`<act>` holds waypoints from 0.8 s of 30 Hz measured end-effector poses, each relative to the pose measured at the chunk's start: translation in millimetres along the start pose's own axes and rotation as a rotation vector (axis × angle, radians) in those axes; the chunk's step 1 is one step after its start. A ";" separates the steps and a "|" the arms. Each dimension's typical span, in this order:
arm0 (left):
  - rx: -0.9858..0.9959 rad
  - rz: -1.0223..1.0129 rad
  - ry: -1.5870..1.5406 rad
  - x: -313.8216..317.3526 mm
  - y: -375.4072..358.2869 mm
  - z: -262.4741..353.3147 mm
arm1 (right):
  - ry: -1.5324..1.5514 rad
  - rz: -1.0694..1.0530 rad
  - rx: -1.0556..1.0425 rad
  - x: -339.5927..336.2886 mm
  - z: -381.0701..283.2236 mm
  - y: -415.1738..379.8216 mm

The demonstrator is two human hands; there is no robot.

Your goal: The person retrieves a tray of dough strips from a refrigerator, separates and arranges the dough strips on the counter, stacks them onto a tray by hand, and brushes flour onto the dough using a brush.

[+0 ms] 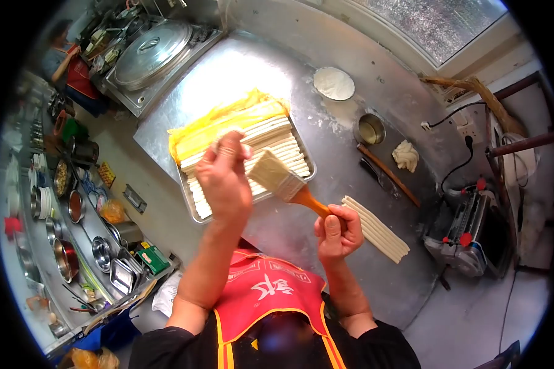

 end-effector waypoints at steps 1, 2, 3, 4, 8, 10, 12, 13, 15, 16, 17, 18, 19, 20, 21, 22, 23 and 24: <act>0.062 -0.066 -0.045 2.0 11.5 11.4 | 0.019 0.028 0.013 -7.6 2.5 0.0; 0.053 -0.111 -0.061 6.2 17.5 18.3 | 0.036 0.054 0.031 -15.0 4.8 0.7; 0.021 -0.157 -0.043 7.7 18.6 18.5 | 0.062 0.048 0.079 -19.6 8.7 1.8; -0.017 -0.205 -0.028 10.1 17.3 15.1 | 0.060 0.053 0.082 -20.9 9.0 0.4; -0.289 -0.289 -0.019 27.2 -16.9 -17.2 | 0.203 0.073 0.111 -23.7 9.5 2.7; -0.304 -0.351 -0.023 41.2 -40.5 -27.0 | 0.243 0.079 0.120 -23.8 9.3 2.7; -0.370 -0.402 -0.033 47.3 -61.4 -41.0 | 0.293 0.074 0.141 -25.2 10.2 2.9; -0.373 -0.411 -0.015 48.9 -68.0 -45.2 | 0.292 0.069 0.140 -26.4 9.8 3.3; -0.366 -0.413 0.005 52.0 -74.6 -49.1 | 0.369 0.083 0.191 -27.3 13.6 0.8; -0.350 -0.443 0.004 56.9 -76.9 -48.3 | 0.372 0.075 0.193 -27.4 13.7 -0.6; -0.333 -0.474 0.004 62.0 -78.2 -47.3 | 0.400 0.055 0.216 -26.9 16.2 -2.0; -0.326 -0.469 0.005 64.2 -79.0 -47.3 | 0.427 0.036 0.243 -26.1 17.8 -4.6; -0.313 -0.469 0.057 65.9 -79.6 -47.7 | 0.430 0.029 0.245 -25.7 17.0 -7.9; -0.301 -0.471 0.109 67.2 -79.1 -47.3 | 0.428 0.015 0.265 -23.3 17.9 -11.3; -0.298 -0.471 0.110 67.7 -78.9 -45.7 | 0.425 0.005 0.285 -21.1 18.8 -14.0; -0.334 -0.458 0.116 66.2 -79.5 -47.4 | 0.425 0.005 0.286 -20.3 19.2 -16.1; -0.370 -0.447 0.121 64.6 -80.5 -49.7 | 0.423 -0.013 0.282 -18.3 19.4 -18.3; -0.371 -0.447 0.121 63.0 -80.6 -50.7 | 0.421 -0.032 0.279 -16.5 19.0 -20.5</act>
Point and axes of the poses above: each hand's wrist, its own y-axis towards the middle knuckle, its own x-axis out of the palm, z = x × y, the point moved 9 cm from there along y, towards the middle knuckle, and after that the axes turned 10 degrees about -y, right-handed, at the moved point
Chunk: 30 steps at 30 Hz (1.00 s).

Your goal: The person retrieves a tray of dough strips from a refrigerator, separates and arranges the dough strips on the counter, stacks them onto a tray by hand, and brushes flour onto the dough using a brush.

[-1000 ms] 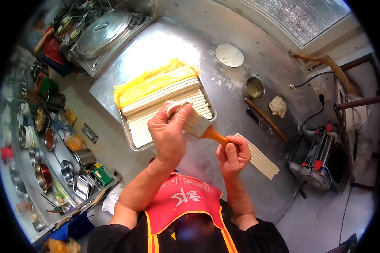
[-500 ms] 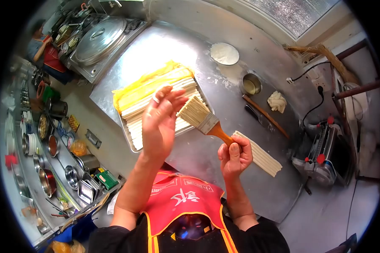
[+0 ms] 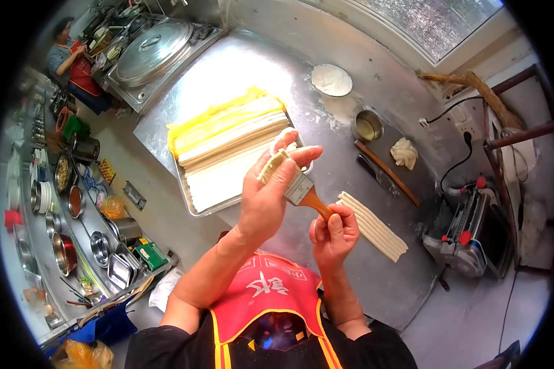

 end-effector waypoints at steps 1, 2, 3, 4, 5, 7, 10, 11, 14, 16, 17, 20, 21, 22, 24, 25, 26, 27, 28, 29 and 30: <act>0.040 -0.017 -0.026 -1.1 -0.2 1.5 | 0.000 0.000 0.000 0.1 0.2 -1.9; 0.080 -0.034 -0.051 -1.1 -1.0 4.0 | -0.004 0.009 0.001 -0.4 0.3 -4.0; 0.080 -0.033 -0.049 -0.9 -1.9 4.0 | -0.007 0.017 0.001 -0.3 0.5 -6.1; 0.104 -0.015 -0.059 -2.0 -2.8 5.7 | -0.005 0.017 0.001 1.5 0.3 -8.7; 0.127 0.004 -0.069 -2.9 -3.6 7.3 | -0.046 0.032 -0.021 2.3 -2.3 -11.9; 0.147 0.056 -0.068 -0.4 -4.9 8.0 | -0.085 0.048 -0.039 2.3 -5.1 -18.0; 0.155 0.112 -0.085 -11.7 -5.1 5.7 | -0.077 0.077 -0.007 0.8 -3.4 -24.8; 0.144 0.112 -0.105 -16.8 -3.9 2.9 | -0.099 0.086 0.005 2.3 -4.3 -26.2; 0.153 0.155 -0.080 -31.1 0.9 0.3 | -0.151 0.107 0.052 7.1 -5.4 -25.8; 0.205 0.294 -0.026 -59.6 7.8 4.3 | -0.176 0.122 0.082 5.4 -3.0 -24.7; 0.252 0.418 0.043 -79.4 10.8 13.9 | -0.173 0.178 0.063 -3.4 -4.0 -25.1; 0.306 0.272 -0.261 -144.5 35.0 39.1 | -0.170 0.274 0.044 -28.5 -11.8 -18.6; 0.259 0.184 -0.309 -143.1 38.7 38.6 | -0.153 0.278 0.036 -36.5 -10.4 -15.6; 0.222 0.096 -0.351 -138.5 42.4 39.4 | -0.128 0.273 0.028 -41.4 -9.5 -11.8; 0.046 0.044 -0.504 -119.3 41.0 32.3 | -0.100 0.313 0.076 -49.6 -3.8 -5.1; 0.073 0.035 -0.482 -116.9 39.4 33.9 | -0.062 0.320 0.103 -56.6 0.0 -2.4; 0.103 0.023 -0.461 -114.4 38.9 35.1 | -0.025 0.324 0.128 -63.0 5.2 1.3; 0.107 0.015 -0.402 -111.1 37.6 36.9 | -0.055 0.334 0.120 -68.4 8.3 5.2; 0.116 0.009 -0.355 -107.9 37.0 38.7 | -0.054 0.350 0.123 -75.2 11.0 7.9; 0.131 -0.010 -0.281 -108.3 36.1 40.5 | -0.027 0.346 0.129 -82.0 14.7 10.7; 0.143 -0.029 -0.208 -110.3 35.0 41.5 | -0.002 0.343 0.135 -88.8 18.3 14.9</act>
Point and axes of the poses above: each hand's wrist, its own y-axis towards the middle knuckle, its own x-axis out of the palm, z = x × y, the point moved 9 cm from there along y, towards the middle knuckle, and after that the axes turned 10 degrees about -y, right-handed, at the moved point
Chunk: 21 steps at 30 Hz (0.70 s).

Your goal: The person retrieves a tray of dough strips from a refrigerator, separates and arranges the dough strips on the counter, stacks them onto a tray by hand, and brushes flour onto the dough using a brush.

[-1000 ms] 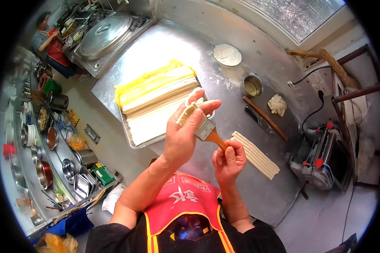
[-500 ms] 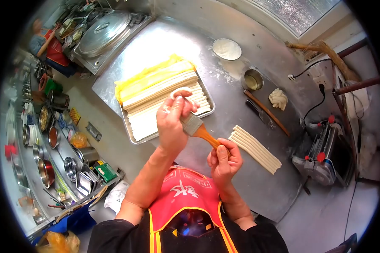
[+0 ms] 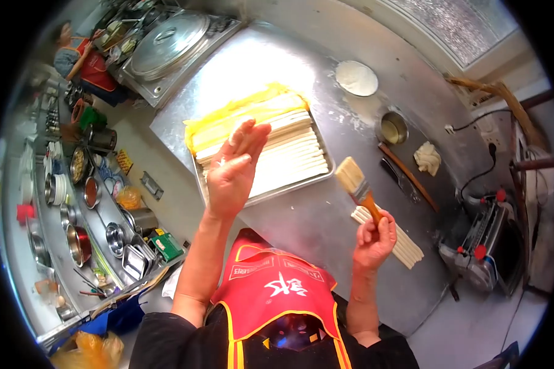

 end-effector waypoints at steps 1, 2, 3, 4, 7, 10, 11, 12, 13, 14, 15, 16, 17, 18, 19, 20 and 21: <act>0.026 -0.047 0.101 1.1 -1.5 3.2 | 0.007 0.017 0.029 -4.5 2.9 6.6; 0.013 -0.049 0.081 -3.1 -3.8 4.6 | -0.008 0.032 0.020 -13.8 6.7 18.5; 0.041 0.017 0.239 -15.7 -6.1 13.0 | 0.020 0.104 0.066 -34.7 17.6 39.6; 0.054 0.070 0.384 -25.7 -6.8 13.9 | 0.045 0.195 0.095 -62.4 18.7 60.2; 0.050 0.145 0.362 -38.2 -16.7 24.2 | -0.064 0.366 -0.056 -94.2 -11.5 120.2; 0.053 0.195 0.350 -53.0 -32.2 34.0 | -0.353 0.389 -0.291 -111.7 -39.3 190.0; 0.046 0.190 0.346 -60.3 -38.4 36.1 | -0.500 0.408 -0.279 -110.1 -40.5 210.3; 0.035 0.178 0.337 -68.6 -43.6 36.6 | -0.644 0.422 -0.264 -106.9 -40.6 231.2; 0.024 0.170 0.327 -75.5 -49.7 36.1 | -0.845 0.444 -0.460 -104.1 -43.4 252.9; 0.024 0.170 0.323 -80.7 -55.9 36.1 | -1.045 0.457 -0.659 -97.2 -42.0 268.6; 0.024 0.214 0.293 -88.8 -63.3 37.3 | -1.048 0.456 -0.659 -92.9 -38.2 278.4; 0.025 0.260 0.263 -96.6 -70.3 38.8 | -1.146 0.457 -0.548 -91.2 -27.3 291.5; 0.021 0.271 0.239 -101.4 -75.8 39.3 | -1.239 0.455 -0.433 -91.4 -16.7 304.7; 0.027 0.279 0.243 -101.8 -77.8 39.2 | -1.238 0.444 -0.430 -98.5 -5.8 320.0; 0.033 0.326 0.258 -105.1 -83.5 41.5 | -1.205 0.438 -0.301 -121.3 20.3 341.1; 0.048 0.383 0.277 -109.6 -92.6 46.9 | -1.171 0.416 -0.170 -140.0 49.0 357.8; 0.063 0.388 0.284 -111.8 -95.0 50.1 | -1.102 0.382 -0.162 -162.2 69.3 372.6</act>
Point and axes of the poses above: each hand's wrist, its own y-axis towards the middle knuckle, its own x-axis out of the palm, z = x × y, the point moved 9 cm from there along y, towards the middle knuckle, and after that the axes turned 10 degrees about -y, right-handed, at the moved point
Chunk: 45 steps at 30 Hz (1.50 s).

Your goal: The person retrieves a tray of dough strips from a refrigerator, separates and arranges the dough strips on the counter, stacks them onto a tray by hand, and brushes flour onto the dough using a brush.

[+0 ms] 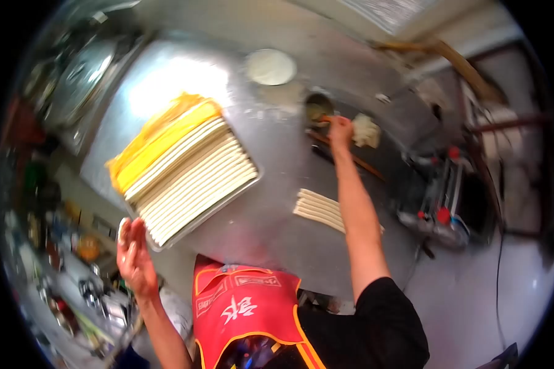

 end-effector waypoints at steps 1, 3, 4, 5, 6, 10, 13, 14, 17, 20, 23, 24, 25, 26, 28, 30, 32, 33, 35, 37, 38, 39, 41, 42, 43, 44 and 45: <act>0.021 0.037 0.019 -9.8 -1.5 2.6 | -0.107 0.247 -0.221 -2.3 9.4 5.4; 0.065 0.081 0.091 -13.4 -7.3 14.5 | 0.027 0.208 -0.166 -24.1 3.1 -21.5; 0.114 0.126 0.131 -22.3 -11.1 21.7 | 0.148 0.191 -0.119 -35.9 -6.4 -42.6; 0.146 0.060 0.181 -20.5 -11.3 29.1 | 0.257 0.174 -0.087 -46.6 -15.6 -61.1; 0.168 0.020 0.224 -16.5 -11.2 36.4 | 0.424 0.104 0.124 -56.3 -40.1 -107.5; 0.188 0.038 0.211 -27.3 -11.6 74.8 | 0.396 -0.163 0.086 -35.5 -33.8 -199.5; 0.194 0.066 0.147 -55.6 -7.5 100.2 | 0.291 -0.324 0.072 -3.2 -60.7 -287.0; 0.182 0.083 0.112 -68.9 -3.7 109.9 | 0.285 -0.412 0.079 12.9 -73.9 -319.6; 0.189 0.140 0.014 -115.8 5.4 145.2 | 0.263 -0.568 0.081 65.1 -114.8 -411.1; 0.211 0.157 -0.068 -175.7 21.9 189.9 | 0.377 -0.682 0.214 130.9 -174.6 -498.7; 0.198 0.176 -0.075 -252.0 42.2 232.6 | 0.426 -0.736 0.153 210.4 -260.4 -564.7; 0.204 0.198 -0.086 -273.2 47.5 250.2 | 0.422 -0.762 0.083 228.6 -290.5 -579.9; 0.211 0.218 -0.096 -294.6 53.4 272.5 | 0.412 -0.813 0.103 252.6 -316.7 -594.8; 0.230 0.223 -0.106 -315.3 61.5 293.4 | 0.392 -0.844 0.044 275.2 -341.5 -601.9; 0.249 0.233 -0.117 -352.5 72.8 331.1 | 0.353 -0.834 -0.059 308.8 -379.9 -607.4; 0.257 0.251 -0.124 -381.9 88.0 364.9 | 0.323 -0.800 -0.067 329.2 -417.7 -610.9; 0.261 0.267 -0.140 -413.3 113.4 394.7 | 0.295 -0.761 -0.092 350.7 -451.1 -620.0; 0.275 0.293 -0.136 -430.8 125.5 407.4 | 0.292 -0.753 -0.096 364.4 -461.6 -627.2; 0.289 0.320 -0.140 -464.6 152.6 431.3 | 0.284 -0.724 -0.085 397.3 -479.5 -639.0; 0.313 0.374 -0.128 -498.9 185.3 461.4 | 0.280 -0.742 -0.043 449.7 -486.2 -646.6; 0.327 0.409 -0.134 -518.3 202.9 475.3 | 0.276 -0.743 -0.032 481.5 -500.8 -655.3; 0.339 0.406 -0.132 -535.6 224.5 491.7 | 0.274 -0.748 -0.021 513.0 -517.1 -668.6; 0.345 0.490 -0.128 -577.3 255.9 519.1 | 0.200 -0.840 -0.023 593.2 -564.7 -700.7; 0.381 0.484 -0.115 -595.6 274.7 538.3 | 0.250 -0.970 0.002 644.5 -590.2 -720.8; 0.386 0.523 -0.121 -613.0 291.2 555.6 | 0.199 -1.048 -0.021 690.2 -615.2 -740.2; 0.397 0.550 -0.110 -628.0 308.8 578.1 | 0.249 -1.102 0.006 735.3 -646.8 -766.2; 0.408 0.580 -0.106 -639.4 322.5 599.9 | 0.287 -1.217 0.043 779.4 -675.8 -794.4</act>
Point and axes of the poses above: each hand's wrist, its own y-axis towards the middle knuckle, its own x-axis out of the palm, z = x × y, the point moved 9 cm from there along y, towards the middle knuckle, and after that the axes turned 10 degrees about -y, right-handed, at the moved point
